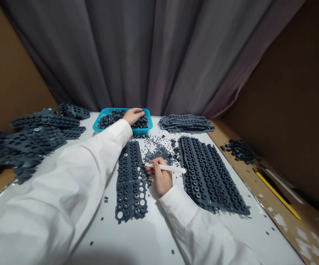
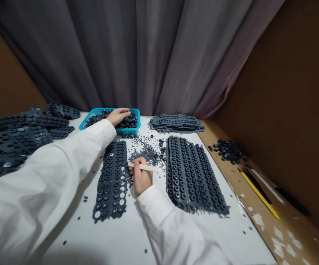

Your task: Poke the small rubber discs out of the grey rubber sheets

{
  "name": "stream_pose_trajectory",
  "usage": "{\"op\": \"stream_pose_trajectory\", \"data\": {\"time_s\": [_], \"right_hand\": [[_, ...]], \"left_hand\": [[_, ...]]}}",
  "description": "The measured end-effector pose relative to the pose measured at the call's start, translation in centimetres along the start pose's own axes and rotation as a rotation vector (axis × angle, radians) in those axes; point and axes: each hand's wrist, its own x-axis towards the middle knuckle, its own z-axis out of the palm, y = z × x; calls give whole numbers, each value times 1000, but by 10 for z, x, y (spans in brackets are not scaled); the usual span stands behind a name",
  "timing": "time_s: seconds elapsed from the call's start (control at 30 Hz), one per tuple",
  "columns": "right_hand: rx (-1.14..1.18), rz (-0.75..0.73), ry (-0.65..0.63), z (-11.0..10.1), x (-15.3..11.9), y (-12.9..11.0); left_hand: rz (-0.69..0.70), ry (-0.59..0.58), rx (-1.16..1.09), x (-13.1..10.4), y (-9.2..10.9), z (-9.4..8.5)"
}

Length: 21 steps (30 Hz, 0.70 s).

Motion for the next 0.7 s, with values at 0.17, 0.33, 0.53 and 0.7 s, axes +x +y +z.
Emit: {"op": "stream_pose_trajectory", "data": {"time_s": [0.17,0.33,0.53,0.7], "right_hand": [[36,-7,27,-4,3,5],[-5,27,18,-4,8,1],[-118,-16,-61,-2,9,-6],[-174,-101,-84,-2,7,-8]], "left_hand": [[160,29,241,-1,-10,-13],[454,-249,507,-66,-14,-38],[642,-846,798,-126,-20,-34],[538,-855,959,-129,-15,-21]]}}
